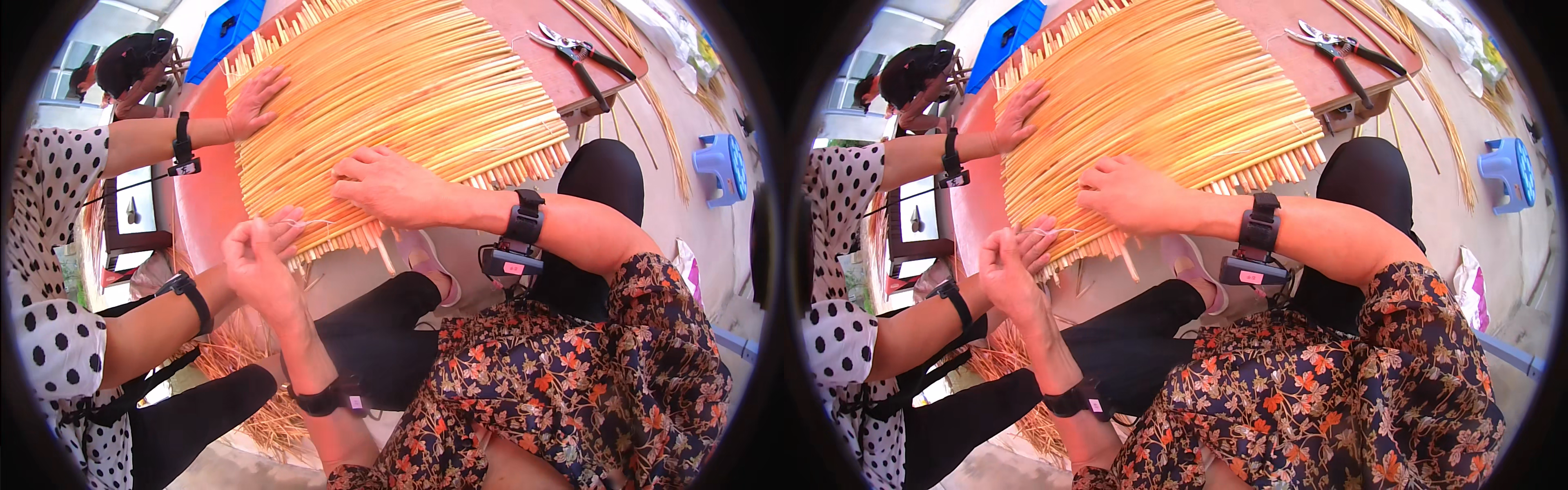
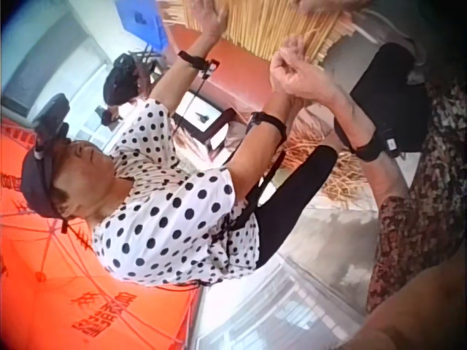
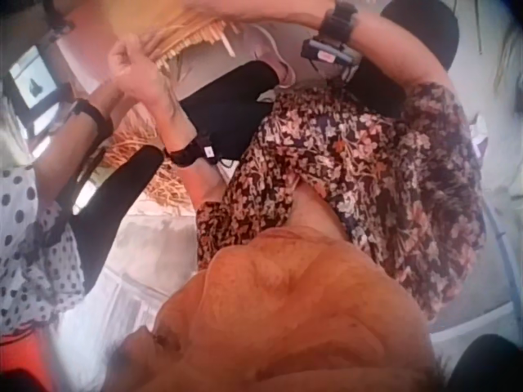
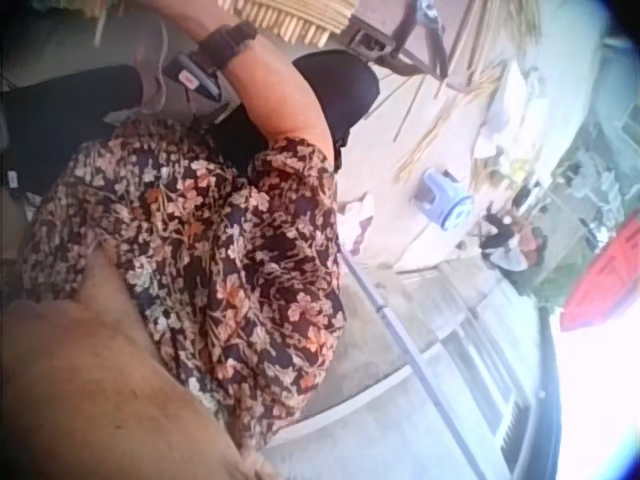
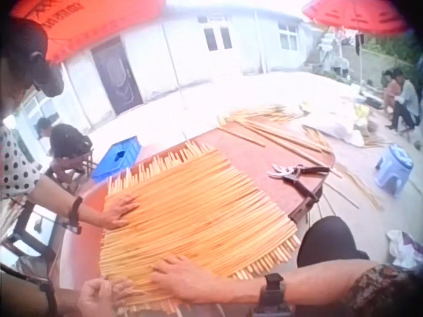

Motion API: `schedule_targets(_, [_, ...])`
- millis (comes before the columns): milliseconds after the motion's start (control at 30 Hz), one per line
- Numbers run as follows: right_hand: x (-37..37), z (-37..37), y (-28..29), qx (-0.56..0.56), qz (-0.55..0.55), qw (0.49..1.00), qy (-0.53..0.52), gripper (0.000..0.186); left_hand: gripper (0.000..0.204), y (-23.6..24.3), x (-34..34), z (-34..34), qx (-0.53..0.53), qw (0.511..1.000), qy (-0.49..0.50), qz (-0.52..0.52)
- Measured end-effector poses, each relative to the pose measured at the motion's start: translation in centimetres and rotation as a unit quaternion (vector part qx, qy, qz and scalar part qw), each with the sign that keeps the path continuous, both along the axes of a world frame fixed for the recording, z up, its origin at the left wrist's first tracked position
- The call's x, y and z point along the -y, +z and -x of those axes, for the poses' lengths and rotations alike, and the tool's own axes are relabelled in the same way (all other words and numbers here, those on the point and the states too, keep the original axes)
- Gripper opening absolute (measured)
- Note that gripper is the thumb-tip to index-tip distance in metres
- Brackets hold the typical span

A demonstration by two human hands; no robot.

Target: The person threads a white string through holes in several wooden strips to assemble a mat, while another person assists by holding the strips steady on a table.

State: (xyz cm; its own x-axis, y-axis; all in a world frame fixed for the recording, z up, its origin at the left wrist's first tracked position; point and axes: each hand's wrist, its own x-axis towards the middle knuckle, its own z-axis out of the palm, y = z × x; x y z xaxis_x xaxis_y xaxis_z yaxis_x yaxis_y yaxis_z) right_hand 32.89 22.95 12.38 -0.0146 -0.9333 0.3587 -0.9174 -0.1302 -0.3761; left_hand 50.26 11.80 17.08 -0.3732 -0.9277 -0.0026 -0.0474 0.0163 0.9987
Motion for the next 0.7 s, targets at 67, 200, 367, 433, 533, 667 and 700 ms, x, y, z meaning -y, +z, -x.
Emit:
schedule_targets(67, [0.4, -0.9, 0.2, 0.037, 0.038, 0.999, -0.002, 0.028, 0.012, -1.6, 0.0, -1.1, -0.013, 0.997, -0.056, 0.052])
schedule_targets(200, [0.4, -2.3, 1.7, 0.339, 0.003, 0.94, 0.037, 0.023, 0.011, -2.4, -2.5, -0.5, -0.054, 0.994, -0.091, 0.04])
schedule_targets(367, [0.7, -3.0, 2.8, 0.575, -0.041, 0.812, 0.089, 0.013, 0.01, -1.2, -2.5, -0.3, -0.065, 0.994, -0.079, 0.029])
schedule_targets(433, [0.9, -2.1, 2.8, 0.514, -0.068, 0.85, 0.092, 0.01, 0.011, -2.0, -2.0, -0.5, -0.1, 0.989, -0.106, 0.004])
schedule_targets(533, [1.2, -1.3, 3.9, 0.485, -0.125, 0.863, 0.069, 0.009, 0.013, -2.2, -2.4, -0.6, -0.166, 0.975, -0.112, -0.093])
schedule_targets(667, [1.4, -0.9, 5.2, 0.629, -0.081, 0.767, 0.1, 0.015, 0.017, -5.3, -1.9, -1.2, 0.071, 0.975, -0.169, 0.129])
schedule_targets(700, [1.4, -0.7, 6.1, 0.626, -0.057, 0.772, 0.096, 0.018, 0.02, -4.6, -2.5, -0.7, 0.146, 0.954, -0.151, 0.213])
